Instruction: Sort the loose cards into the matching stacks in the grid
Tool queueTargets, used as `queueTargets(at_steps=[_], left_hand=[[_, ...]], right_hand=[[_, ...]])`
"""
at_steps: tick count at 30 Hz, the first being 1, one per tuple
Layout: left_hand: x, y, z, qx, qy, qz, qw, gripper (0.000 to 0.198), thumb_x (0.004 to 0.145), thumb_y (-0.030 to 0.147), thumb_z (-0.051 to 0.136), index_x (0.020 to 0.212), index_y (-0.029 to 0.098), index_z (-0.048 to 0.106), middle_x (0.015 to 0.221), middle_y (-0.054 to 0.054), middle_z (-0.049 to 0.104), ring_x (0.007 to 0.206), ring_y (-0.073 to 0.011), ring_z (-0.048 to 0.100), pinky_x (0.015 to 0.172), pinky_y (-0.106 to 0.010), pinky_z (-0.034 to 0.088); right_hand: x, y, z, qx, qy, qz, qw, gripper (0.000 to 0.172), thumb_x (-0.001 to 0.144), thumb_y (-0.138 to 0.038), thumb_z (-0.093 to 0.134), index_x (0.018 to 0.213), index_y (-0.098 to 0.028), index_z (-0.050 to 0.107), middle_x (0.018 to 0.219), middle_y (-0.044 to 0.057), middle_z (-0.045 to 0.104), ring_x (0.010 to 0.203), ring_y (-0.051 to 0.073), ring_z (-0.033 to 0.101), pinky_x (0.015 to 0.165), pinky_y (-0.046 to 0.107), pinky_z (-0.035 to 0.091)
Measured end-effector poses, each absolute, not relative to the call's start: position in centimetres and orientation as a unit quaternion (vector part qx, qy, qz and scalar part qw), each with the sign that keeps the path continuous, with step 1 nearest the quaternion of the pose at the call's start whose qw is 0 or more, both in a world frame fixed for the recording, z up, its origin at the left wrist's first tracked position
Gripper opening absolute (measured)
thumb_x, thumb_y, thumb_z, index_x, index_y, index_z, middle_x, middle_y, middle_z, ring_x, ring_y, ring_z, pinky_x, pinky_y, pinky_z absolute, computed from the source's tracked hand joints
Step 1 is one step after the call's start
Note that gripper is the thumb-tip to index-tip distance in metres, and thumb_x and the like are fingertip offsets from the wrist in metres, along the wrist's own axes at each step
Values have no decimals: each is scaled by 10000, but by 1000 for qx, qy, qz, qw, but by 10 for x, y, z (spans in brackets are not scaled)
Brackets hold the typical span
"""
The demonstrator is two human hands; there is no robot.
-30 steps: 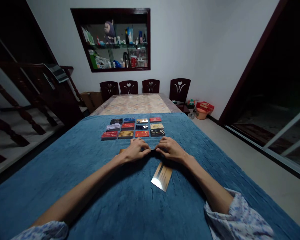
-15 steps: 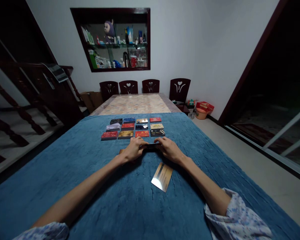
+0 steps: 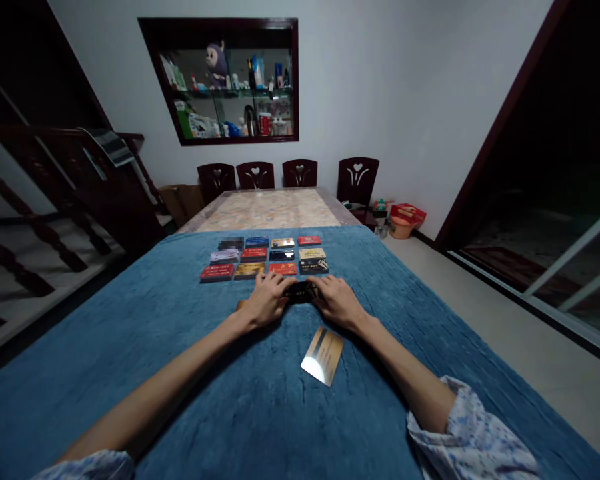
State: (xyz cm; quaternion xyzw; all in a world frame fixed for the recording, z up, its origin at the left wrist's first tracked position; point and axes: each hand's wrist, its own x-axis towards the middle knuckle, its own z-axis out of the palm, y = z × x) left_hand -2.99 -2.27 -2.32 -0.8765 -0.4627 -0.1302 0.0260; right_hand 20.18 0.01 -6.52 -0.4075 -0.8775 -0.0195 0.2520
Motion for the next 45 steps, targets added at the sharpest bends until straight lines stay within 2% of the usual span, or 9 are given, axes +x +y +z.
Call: queueTargets(at_steps=[6,13,16,21,27,36,39,45], left_hand=[[-28,-24,-22,-875,-470,-112,37,475,864,201,546,1336,219,492,1226,-128,594,1181,-313,474,1018,-539,334],[-29,-25,-20,-877,-466,-110,37,550,802,237,599,1339,203,489,1241,-149,569,1175,-335,473,1025,-553,326],[-28,-25,-17,-880,-462,-103,35,553,783,240,611,1324,194,503,1227,-154,576,1173,-336,478,1032,-555,317],[-24,-27,-16,-877,-470,-96,28,440,800,212,585,1237,169,549,1181,-156,600,1161,-325,490,1028,-527,321],[-22,-30,-18,-885,-454,-98,21,408,860,347,584,1230,178,546,1156,-145,592,1123,-317,502,1033,-530,317],[-23,-29,-23,-887,-446,-116,0,496,905,494,567,1270,158,559,1167,-144,589,1126,-307,504,1049,-530,312],[-24,-27,-24,-883,-451,-127,-20,472,905,481,565,1260,171,578,1173,-135,595,1137,-305,503,1050,-532,313],[-24,-24,-18,-869,-470,-135,-68,430,892,409,579,1254,177,597,1221,-129,583,1157,-292,503,1038,-507,336]], right_hand=[[203,1,-64,-413,-881,-37,228,550,845,-220,607,1386,-198,509,1134,143,624,1060,287,526,871,428,441],[204,3,-64,-394,-887,-32,240,626,833,-237,619,1439,-224,462,1152,145,585,1041,296,492,844,446,447],[204,3,-63,-398,-886,-29,234,605,827,-213,605,1420,-210,488,1137,146,580,1028,293,485,832,439,451],[202,1,-60,-389,-889,-6,241,555,827,-211,608,1376,-193,533,1113,141,582,1007,283,490,851,444,462],[197,-7,-53,-377,-884,21,274,508,911,-439,594,1360,-207,546,1118,134,577,1031,283,502,887,454,474],[197,-10,-51,-384,-884,36,265,476,947,-434,537,1360,-197,535,1143,133,563,1063,282,489,931,472,467],[197,-10,-50,-384,-883,36,268,471,947,-433,534,1368,-220,529,1158,132,562,1068,284,487,927,479,469],[198,-10,-47,-393,-877,49,272,476,955,-447,508,1345,-176,542,1166,147,561,1073,290,478,937,484,461]])
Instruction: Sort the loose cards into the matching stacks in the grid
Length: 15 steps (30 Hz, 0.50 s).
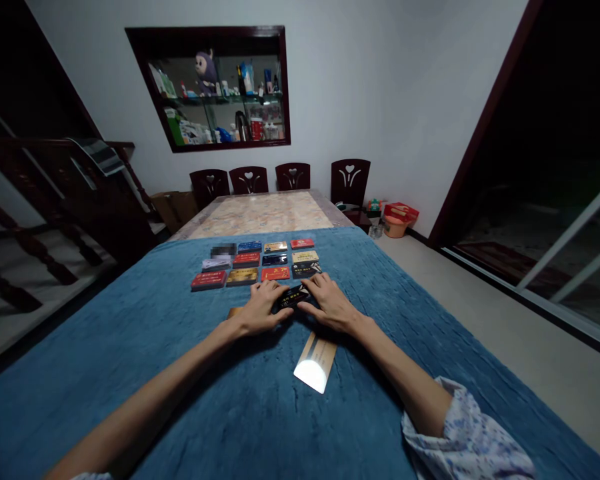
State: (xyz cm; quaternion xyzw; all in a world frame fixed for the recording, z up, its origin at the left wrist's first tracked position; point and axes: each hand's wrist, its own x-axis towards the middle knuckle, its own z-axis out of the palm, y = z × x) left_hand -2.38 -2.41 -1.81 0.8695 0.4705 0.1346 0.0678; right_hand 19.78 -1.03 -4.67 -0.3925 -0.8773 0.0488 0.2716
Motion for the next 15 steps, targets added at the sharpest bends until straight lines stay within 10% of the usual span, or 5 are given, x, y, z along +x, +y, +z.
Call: queueTargets(at_steps=[15], left_hand=[[-13,-3,0,851,490,154,107,436,893,402,585,1295,239,550,1320,-106,530,1232,-310,432,1038,-529,354]], right_hand=[[209,17,-42,-394,-864,72,306,452,940,-478,545,1326,-244,574,1118,104,572,1063,262,504,982,462,449]])
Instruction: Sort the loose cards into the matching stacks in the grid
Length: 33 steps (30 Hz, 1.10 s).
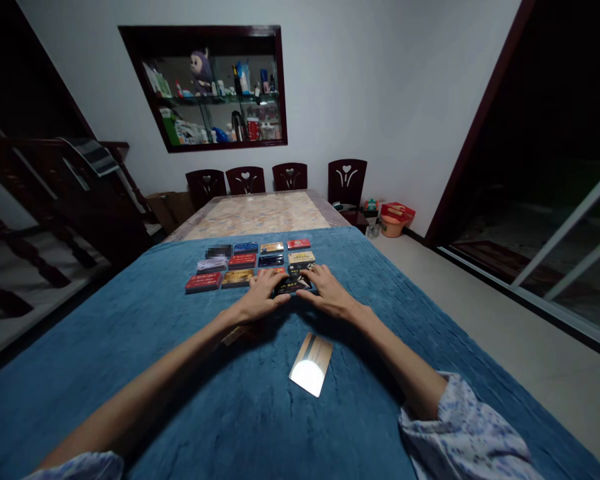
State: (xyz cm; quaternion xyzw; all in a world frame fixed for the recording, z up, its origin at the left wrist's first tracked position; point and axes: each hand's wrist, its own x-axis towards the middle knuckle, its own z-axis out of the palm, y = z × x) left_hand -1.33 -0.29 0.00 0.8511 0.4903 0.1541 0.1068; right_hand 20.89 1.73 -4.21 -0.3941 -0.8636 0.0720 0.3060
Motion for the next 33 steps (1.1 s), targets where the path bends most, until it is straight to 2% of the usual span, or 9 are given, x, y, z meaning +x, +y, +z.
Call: queueTargets(at_steps=[8,13,23,33], left_hand=[[-6,27,9,869,476,119,72,475,819,325,670,1262,175,592,1275,-128,559,1225,-323,458,1011,-478,396],[1,47,10,867,489,87,52,457,808,356,679,1229,191,615,1278,-120,548,1238,-334,456,986,-451,417],[12,72,5,852,518,59,41,460,808,365,687,1226,192,603,1313,-125,544,1279,-343,404,1005,-508,391],[19,81,-3,839,541,42,47,427,785,344,697,1175,190,619,1331,-124,545,1277,-338,426,1009,-487,407]], right_hand=[[224,41,-20,-409,-884,77,215,490,892,-483,626,1290,-199,602,1129,117,587,1062,274,510,957,441,451],[228,65,-14,-428,-890,45,150,507,871,-489,657,1275,-186,611,1091,125,597,1034,279,515,924,410,448],[222,91,-6,-496,-867,8,42,562,849,-474,688,1328,-208,567,1178,159,594,1087,310,517,872,370,447],[213,109,-7,-531,-847,15,-18,614,798,-476,727,1337,-222,578,1191,142,652,1129,314,579,835,324,471]])
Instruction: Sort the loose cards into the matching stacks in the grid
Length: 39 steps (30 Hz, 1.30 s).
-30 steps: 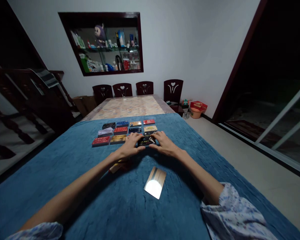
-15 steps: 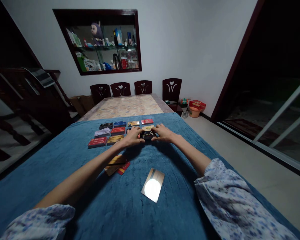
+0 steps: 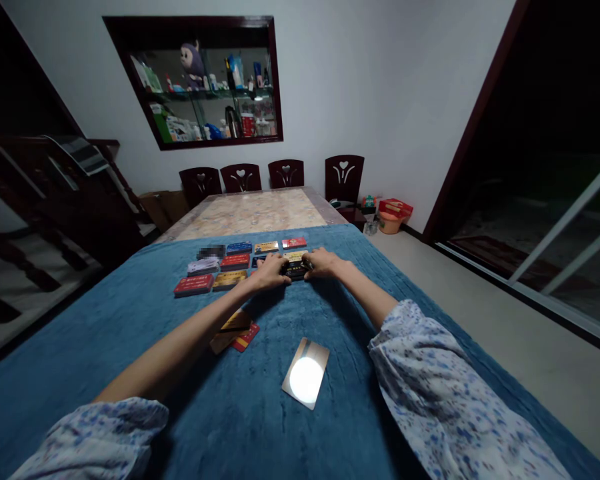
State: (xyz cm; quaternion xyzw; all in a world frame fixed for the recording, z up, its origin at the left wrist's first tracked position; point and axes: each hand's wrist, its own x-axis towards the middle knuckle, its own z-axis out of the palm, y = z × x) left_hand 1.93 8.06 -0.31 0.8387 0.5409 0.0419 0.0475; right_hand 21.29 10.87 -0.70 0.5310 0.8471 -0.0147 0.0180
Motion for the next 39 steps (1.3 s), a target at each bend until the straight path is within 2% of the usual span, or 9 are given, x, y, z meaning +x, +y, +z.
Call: queueTargets(at_steps=[13,23,29,35,39], left_hand=[[20,84,-9,846,526,61,55,392,766,305,706,1123,149,660,1296,-156,589,1241,-353,504,987,-486,449],[19,89,-7,856,512,56,50,384,751,213,676,1127,138,671,1201,-127,659,1121,-311,614,928,-371,505],[19,86,-7,868,493,51,40,350,763,162,627,1106,120,678,1221,-157,644,1146,-321,599,941,-371,496],[17,88,-11,874,483,46,34,342,780,177,607,1115,143,667,1239,-155,620,1198,-322,558,991,-424,453],[13,84,-12,873,482,59,29,393,800,218,610,1188,160,627,1278,-146,591,1242,-310,518,1034,-447,405]], right_hand=[[210,108,-6,514,857,-30,21,469,769,-345,750,1202,-181,677,1167,118,706,1040,251,672,814,259,491],[204,109,3,510,858,-40,43,387,751,-312,735,1118,-188,719,1100,93,740,1011,251,689,800,259,515],[201,110,2,511,857,-43,53,358,742,-275,723,1087,-180,732,1061,101,750,983,249,697,778,258,521],[203,111,-1,514,856,-39,44,411,736,-300,737,1128,-181,712,1091,115,741,990,264,696,801,286,528],[208,108,-2,523,851,-26,35,547,739,-360,758,1249,-194,649,1159,118,712,1039,263,680,837,286,517]])
